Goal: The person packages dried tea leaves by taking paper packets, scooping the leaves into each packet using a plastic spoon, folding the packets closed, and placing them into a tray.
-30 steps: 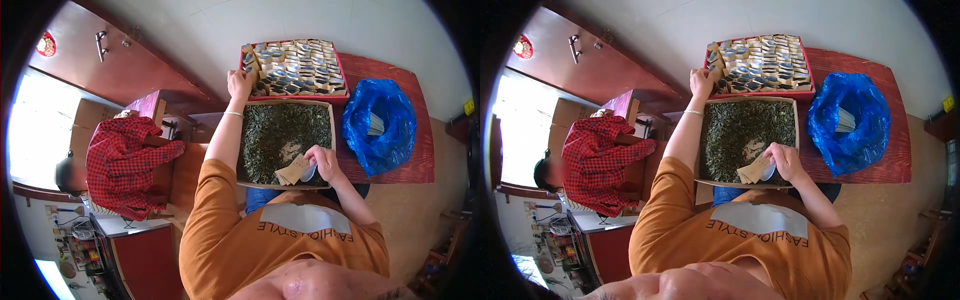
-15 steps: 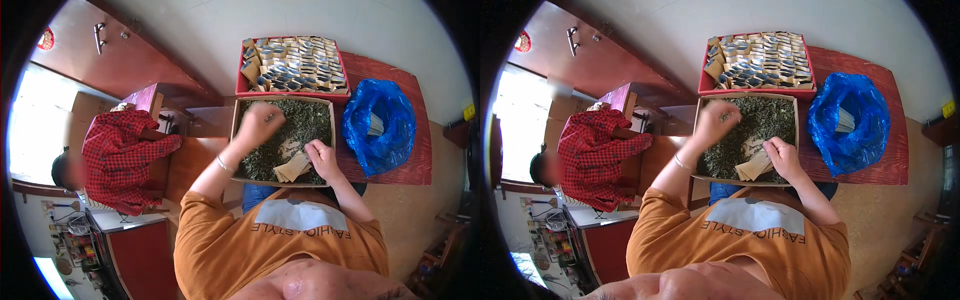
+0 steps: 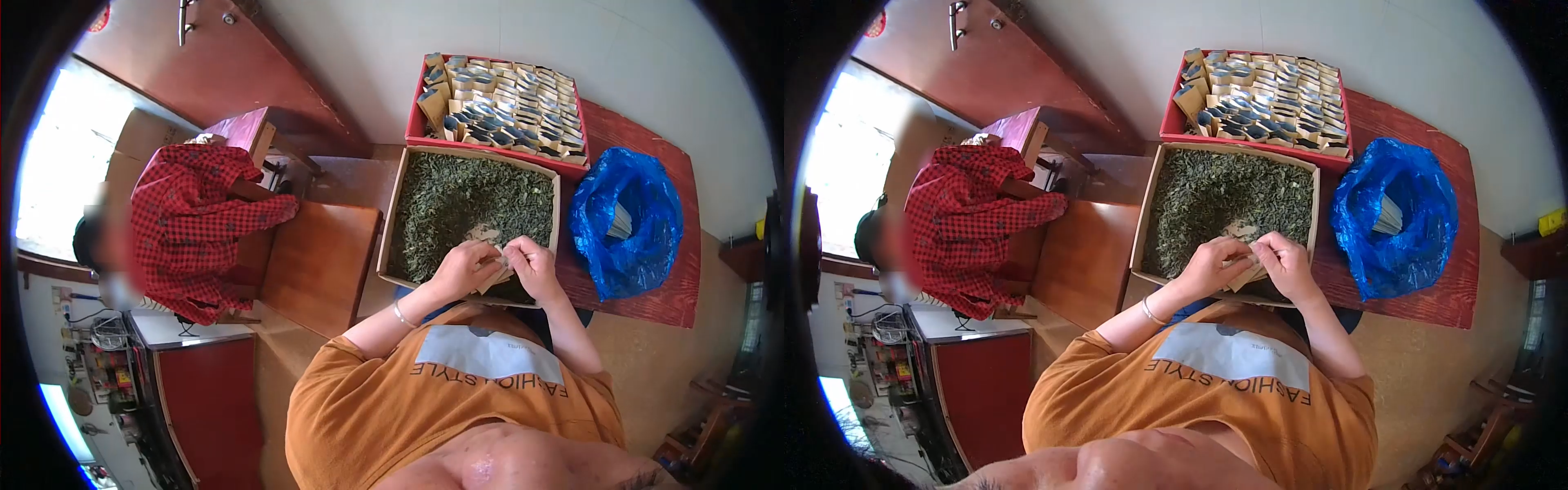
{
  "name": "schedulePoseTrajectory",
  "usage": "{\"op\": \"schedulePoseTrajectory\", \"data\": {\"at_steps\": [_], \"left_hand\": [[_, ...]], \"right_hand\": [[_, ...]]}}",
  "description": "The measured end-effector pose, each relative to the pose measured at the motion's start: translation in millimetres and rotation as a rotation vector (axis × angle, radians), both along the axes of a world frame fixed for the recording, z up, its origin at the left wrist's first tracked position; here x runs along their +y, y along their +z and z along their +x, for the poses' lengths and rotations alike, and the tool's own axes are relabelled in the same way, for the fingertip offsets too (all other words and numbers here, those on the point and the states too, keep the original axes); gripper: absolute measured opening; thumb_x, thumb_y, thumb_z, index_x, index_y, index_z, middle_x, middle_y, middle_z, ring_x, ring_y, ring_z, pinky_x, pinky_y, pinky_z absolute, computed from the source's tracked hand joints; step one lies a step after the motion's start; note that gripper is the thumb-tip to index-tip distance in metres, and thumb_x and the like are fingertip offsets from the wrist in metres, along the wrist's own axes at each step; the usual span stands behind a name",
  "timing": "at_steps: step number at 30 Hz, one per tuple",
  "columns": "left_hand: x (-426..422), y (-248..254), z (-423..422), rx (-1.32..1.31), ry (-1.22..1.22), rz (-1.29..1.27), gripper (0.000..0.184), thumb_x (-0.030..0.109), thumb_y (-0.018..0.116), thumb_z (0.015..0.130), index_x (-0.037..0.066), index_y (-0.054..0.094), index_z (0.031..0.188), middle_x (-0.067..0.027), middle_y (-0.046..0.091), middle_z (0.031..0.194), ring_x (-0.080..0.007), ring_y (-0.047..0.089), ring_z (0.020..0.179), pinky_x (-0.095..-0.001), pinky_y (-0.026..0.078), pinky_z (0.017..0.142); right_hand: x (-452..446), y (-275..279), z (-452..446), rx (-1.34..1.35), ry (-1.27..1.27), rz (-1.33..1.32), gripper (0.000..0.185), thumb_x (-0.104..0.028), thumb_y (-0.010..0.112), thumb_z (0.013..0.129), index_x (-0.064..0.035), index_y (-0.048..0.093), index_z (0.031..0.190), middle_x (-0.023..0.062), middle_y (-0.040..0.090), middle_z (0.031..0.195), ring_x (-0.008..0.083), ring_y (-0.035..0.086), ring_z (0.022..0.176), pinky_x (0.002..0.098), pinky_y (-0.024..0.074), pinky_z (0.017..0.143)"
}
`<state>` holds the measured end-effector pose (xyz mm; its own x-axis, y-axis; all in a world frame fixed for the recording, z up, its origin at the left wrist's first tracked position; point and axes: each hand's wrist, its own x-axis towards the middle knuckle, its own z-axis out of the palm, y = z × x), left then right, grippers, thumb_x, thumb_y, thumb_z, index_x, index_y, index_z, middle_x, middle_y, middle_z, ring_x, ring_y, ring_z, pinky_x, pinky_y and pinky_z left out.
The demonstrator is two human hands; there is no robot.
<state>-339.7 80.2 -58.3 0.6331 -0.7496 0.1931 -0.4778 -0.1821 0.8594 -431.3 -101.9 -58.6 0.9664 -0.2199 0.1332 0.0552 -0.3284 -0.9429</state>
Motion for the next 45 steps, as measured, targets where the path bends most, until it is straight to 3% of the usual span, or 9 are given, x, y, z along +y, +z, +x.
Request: {"op": "schedulePoseTrajectory", "data": {"at_steps": [5,8,10,12,13,16,18,30,45], "left_hand": [[-1,-10,-5,0.062,0.054,0.004,0.016,0.013,0.076,0.085,0.0,0.071,0.093,-0.0164,0.068,0.083,-0.0345,0.068,0.079,-0.0417,0.055,0.07],[1,-15,-4,0.037,0.135,-0.015,0.014,0.012,0.076,0.09,0.0,0.071,0.096,-0.0135,0.068,0.086,-0.026,0.069,0.076,-0.0343,0.056,0.067],[4,-13,-2,0.049,0.18,-0.075,0.013,0.011,0.076,0.089,0.0,0.071,0.095,-0.0126,0.068,0.084,-0.0252,0.069,0.074,-0.0342,0.056,0.067],[8,-18,-1,0.07,0.189,-0.135,0.012,0.011,0.076,0.088,0.001,0.071,0.092,-0.0127,0.068,0.082,-0.0252,0.069,0.075,-0.0345,0.055,0.066],[9,-18,-1,0.062,0.196,-0.149,0.011,0.011,0.076,0.088,0.001,0.07,0.092,-0.0128,0.068,0.082,-0.0255,0.069,0.075,-0.035,0.055,0.065],[10,-20,-1,0.065,0.203,-0.176,0.012,0.012,0.076,0.088,0.002,0.07,0.09,-0.0128,0.068,0.082,-0.0275,0.068,0.075,-0.0374,0.055,0.065],[7,-23,-1,0.064,0.202,-0.22,0.012,0.014,0.075,0.087,0.004,0.069,0.089,-0.013,0.066,0.08,-0.0302,0.066,0.074,-0.0406,0.053,0.066],[8,-25,-2,0.027,0.163,-0.192,0.011,0.014,0.074,0.088,0.005,0.069,0.092,-0.0124,0.066,0.084,-0.032,0.066,0.081,-0.0419,0.053,0.072],[6,-26,-4,0.023,0.176,-0.23,0.013,0.014,0.074,0.087,0.003,0.067,0.089,-0.0132,0.065,0.081,-0.0329,0.066,0.077,-0.0415,0.053,0.069]], "right_hand": [[1,1,-3,-0.034,0.027,0.054,0.021,-0.018,0.069,0.1,-0.0006,0.066,0.11,0.0039,0.067,0.078,0.0079,0.06,0.071,0.0262,0.049,0.064],[-7,-8,-11,-0.064,-0.064,0.164,0.033,-0.011,0.07,0.097,-0.0017,0.058,0.127,0.0002,0.065,0.078,0.0034,0.057,0.074,0.0216,0.0464,0.065],[-11,3,-26,-0.073,-0.16,0.248,0.016,-0.009,0.064,0.099,-0.0021,0.065,0.113,-0.001,0.062,0.079,0.0046,0.055,0.071,0.0219,0.0448,0.063],[-42,40,-52,0.124,0.077,-0.021,0.021,-0.008,0.061,0.098,-0.0018,0.064,0.079,-0.0004,0.059,0.071,0.0064,0.054,0.064,0.024,0.0423,0.057],[-54,44,-66,0.251,0.14,-0.018,0.023,-0.006,0.06,0.095,-0.0025,0.064,0.072,0.0022,0.059,0.067,0.0078,0.055,0.059,0.0252,0.0421,0.054],[-88,36,-120,0.784,0.385,-0.084,0.025,-0.011,0.062,0.096,-0.0014,0.071,0.076,0.0038,0.066,0.064,0.0109,0.062,0.06,0.0295,0.0497,0.057],[-110,-18,-198,1.297,0.405,0.169,0.017,-0.018,0.065,0.094,-0.0031,0.074,0.096,0.0138,0.075,0.086,0.0236,0.073,0.082,0.0381,0.0579,0.074],[-60,-174,-111,1.095,0.865,-0.126,0.018,-0.02,0.067,0.093,-0.0039,0.074,0.098,0.015,0.075,0.09,0.0256,0.073,0.085,0.0389,0.0579,0.075],[-15,-250,-69,0.795,1.231,-0.506,0.022,-0.023,0.068,0.091,-0.0049,0.074,0.101,0.0165,0.075,0.095,0.0283,0.073,0.09,0.0402,0.0579,0.078]]}}
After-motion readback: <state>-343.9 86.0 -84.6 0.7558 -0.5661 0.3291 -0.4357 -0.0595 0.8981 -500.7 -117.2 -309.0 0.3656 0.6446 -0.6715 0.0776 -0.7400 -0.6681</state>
